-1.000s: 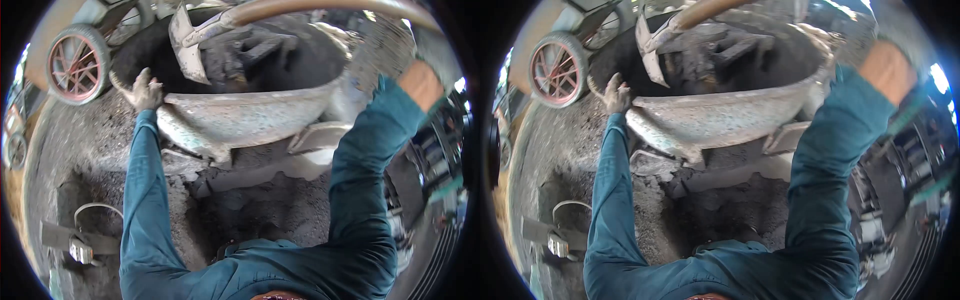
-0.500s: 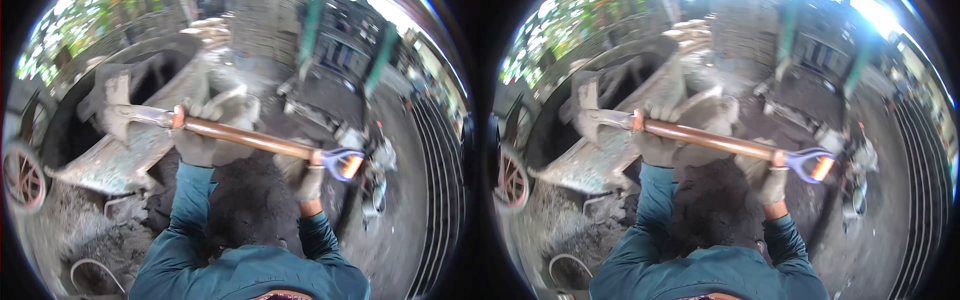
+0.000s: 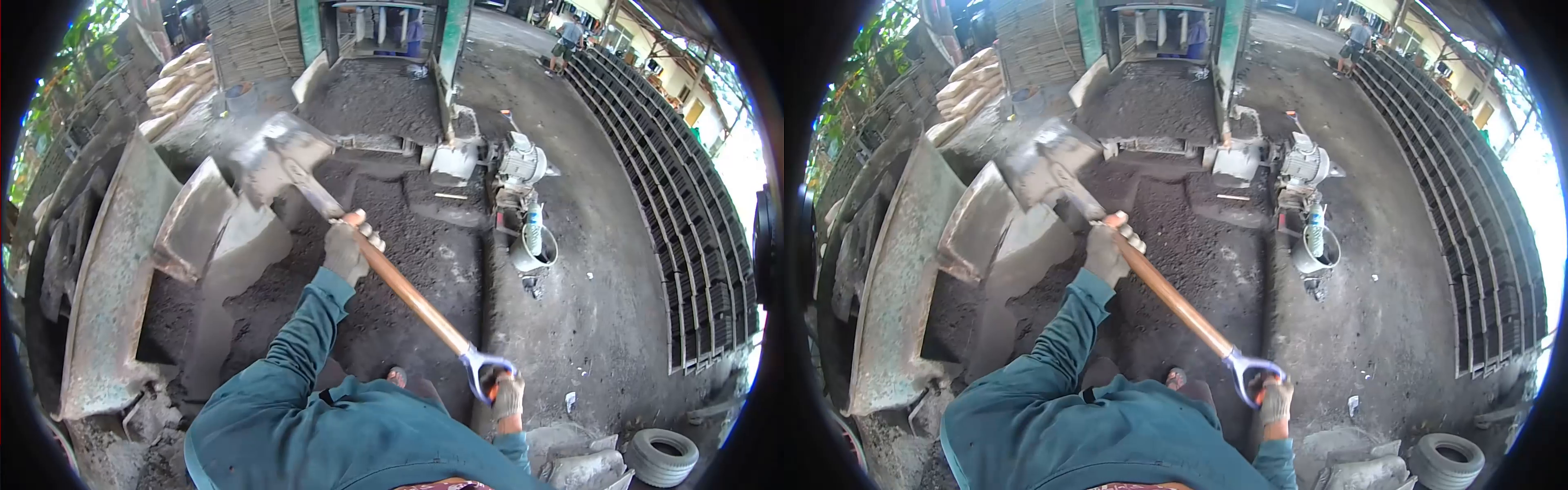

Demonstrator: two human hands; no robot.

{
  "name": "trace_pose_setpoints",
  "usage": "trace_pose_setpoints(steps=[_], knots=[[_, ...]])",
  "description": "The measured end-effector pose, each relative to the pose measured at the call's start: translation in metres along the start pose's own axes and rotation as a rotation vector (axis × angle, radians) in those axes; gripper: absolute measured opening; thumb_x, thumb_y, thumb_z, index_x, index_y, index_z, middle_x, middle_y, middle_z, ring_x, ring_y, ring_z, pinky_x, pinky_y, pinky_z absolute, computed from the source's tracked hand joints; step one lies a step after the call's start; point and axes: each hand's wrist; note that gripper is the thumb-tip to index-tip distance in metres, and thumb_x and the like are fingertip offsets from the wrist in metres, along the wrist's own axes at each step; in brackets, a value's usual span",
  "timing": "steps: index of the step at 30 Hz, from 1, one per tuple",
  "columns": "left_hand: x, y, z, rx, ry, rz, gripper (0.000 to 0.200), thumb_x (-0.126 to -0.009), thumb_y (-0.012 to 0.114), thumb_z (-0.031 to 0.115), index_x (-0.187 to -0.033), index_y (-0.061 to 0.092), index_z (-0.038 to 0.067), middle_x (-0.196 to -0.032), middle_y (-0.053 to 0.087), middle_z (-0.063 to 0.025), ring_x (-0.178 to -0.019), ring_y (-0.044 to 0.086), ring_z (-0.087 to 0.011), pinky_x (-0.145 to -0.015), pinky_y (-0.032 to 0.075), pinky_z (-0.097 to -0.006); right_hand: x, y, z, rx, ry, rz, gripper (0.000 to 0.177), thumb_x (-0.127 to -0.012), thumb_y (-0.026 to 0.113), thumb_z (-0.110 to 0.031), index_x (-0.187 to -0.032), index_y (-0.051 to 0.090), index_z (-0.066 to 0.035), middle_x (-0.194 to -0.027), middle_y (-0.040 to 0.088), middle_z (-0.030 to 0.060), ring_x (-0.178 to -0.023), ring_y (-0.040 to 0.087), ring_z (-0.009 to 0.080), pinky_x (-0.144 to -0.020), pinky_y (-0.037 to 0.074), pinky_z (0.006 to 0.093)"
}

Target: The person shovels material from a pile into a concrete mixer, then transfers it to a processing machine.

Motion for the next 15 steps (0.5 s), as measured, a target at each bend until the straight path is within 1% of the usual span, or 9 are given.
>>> trace_pose_setpoints(steps=[1, 3, 4, 5, 9, 11, 13, 14, 15], knots=[[-0.019, 0.009, -0.018, -0.02, -0.058, 0.026, 0.021, -0.092, 0.065, 0.021, -0.08, 0.049, 0.013, -0.064, 0.046, -0.0014, -0.052, 0.049, -0.0224, -0.057, 0.043, -0.0428, 0.007, -0.011, -0.006, 0.042, 0.011, 0.001, 0.011, -0.089, 0.055, -0.004, -0.085, 0.063, 0.002, -0.072, 0.066, 0.0124, -0.057, 0.064, 0.0239, -0.053, 0.053, 0.0332], [-0.052, 0.026, -0.05, -0.057, -0.182, 0.082, 0.022, -0.091, 0.065, 0.02, -0.078, 0.048, 0.015, -0.063, 0.045, -0.0004, -0.052, 0.047, -0.0216, -0.056, 0.042, -0.0427, -0.019, -0.056, 0.041, -0.313, 0.272, -0.1, 0.017, -0.085, 0.06, -0.015, -0.078, 0.062, 0.0, -0.065, 0.063, 0.0132, -0.053, 0.06, 0.0269, -0.055, 0.055, 0.0407], [-0.066, 0.035, -0.06, -0.087, -0.201, 0.087, 0.02, -0.091, 0.065, 0.02, -0.08, 0.049, 0.014, -0.064, 0.045, -0.0005, -0.053, 0.047, -0.0214, -0.056, 0.042, -0.0424, -0.026, -0.068, 0.06, -0.454, 0.231, -0.109, 0.017, -0.08, 0.063, -0.018, -0.074, 0.06, -0.002, -0.062, 0.061, 0.0127, -0.051, 0.058, 0.0284, -0.055, 0.055, 0.0438], [-0.08, 0.042, -0.07, -0.119, -0.224, 0.093, 0.019, -0.09, 0.065, 0.02, -0.081, 0.049, 0.014, -0.065, 0.046, -0.0006, -0.053, 0.047, -0.0213, -0.057, 0.042, -0.0422, -0.022, -0.065, 0.054, -0.457, 0.263, -0.08, 0.017, -0.079, 0.064, -0.018, -0.074, 0.06, -0.003, -0.061, 0.06, 0.0123, -0.051, 0.058, 0.0289, -0.054, 0.055, 0.0447], [-0.154, 0.055, -0.085, -0.181, -0.31, 0.088, 0.015, -0.089, 0.066, 0.021, -0.087, 0.053, 0.014, -0.069, 0.046, 0.0001, -0.055, 0.047, -0.0199, -0.057, 0.043, -0.0419, -0.008, -0.017, 0.013, -0.474, 0.406, 0.016, 0.018, -0.079, 0.069, -0.019, -0.072, 0.059, -0.006, -0.058, 0.057, 0.0103, -0.049, 0.058, 0.0292, -0.053, 0.054, 0.0475], [-0.195, 0.056, -0.08, -0.238, -0.338, 0.156, 0.014, -0.089, 0.066, 0.021, -0.088, 0.054, 0.014, -0.07, 0.046, 0.0008, -0.055, 0.047, -0.0193, -0.056, 0.043, -0.042, -0.007, 0.012, -0.004, -0.52, 0.402, 0.017, 0.018, -0.081, 0.068, -0.019, -0.072, 0.058, -0.006, -0.059, 0.057, 0.01, -0.05, 0.059, 0.0288, -0.053, 0.054, 0.0481], [-0.232, 0.051, -0.061, -0.248, -0.372, 0.099, 0.014, -0.089, 0.065, 0.022, -0.088, 0.055, 0.014, -0.069, 0.046, 0.0006, -0.055, 0.048, -0.0195, -0.057, 0.044, -0.0423, -0.01, 0.05, -0.03, -0.585, 0.435, 0.053, 0.02, -0.083, 0.065, -0.019, -0.07, 0.055, -0.008, -0.06, 0.055, 0.0084, -0.053, 0.059, 0.0278, -0.057, 0.055, 0.0483], [-0.254, 0.052, -0.05, -0.26, -0.398, 0.089, 0.014, -0.089, 0.065, 0.023, -0.088, 0.055, 0.014, -0.069, 0.047, 0.0005, -0.055, 0.048, -0.0196, -0.057, 0.044, -0.0425, -0.023, 0.042, -0.003, -0.598, 0.499, -0.058, 0.031, -0.086, 0.066, -0.031, -0.068, 0.059, -0.007, -0.063, 0.061, 0.0138, -0.061, 0.061, 0.0349, -0.062, 0.054, 0.0493], [-0.274, 0.054, -0.039, -0.267, -0.413, 0.085, 0.014, -0.089, 0.065, 0.022, -0.088, 0.055, 0.013, -0.069, 0.047, 0.0004, -0.055, 0.048, -0.0197, -0.057, 0.045, -0.0426, -0.022, 0.068, -0.015, -0.461, 0.412, -0.046, 0.044, -0.085, 0.066, -0.049, -0.086, 0.059, -0.005, -0.073, 0.063, 0.0121, -0.065, 0.061, 0.0288, -0.059, 0.051, 0.0407]])
Point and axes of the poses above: each hand's wrist, its own x-axis away from the middle knuckle, its own y-axis out of the palm, z = x × y
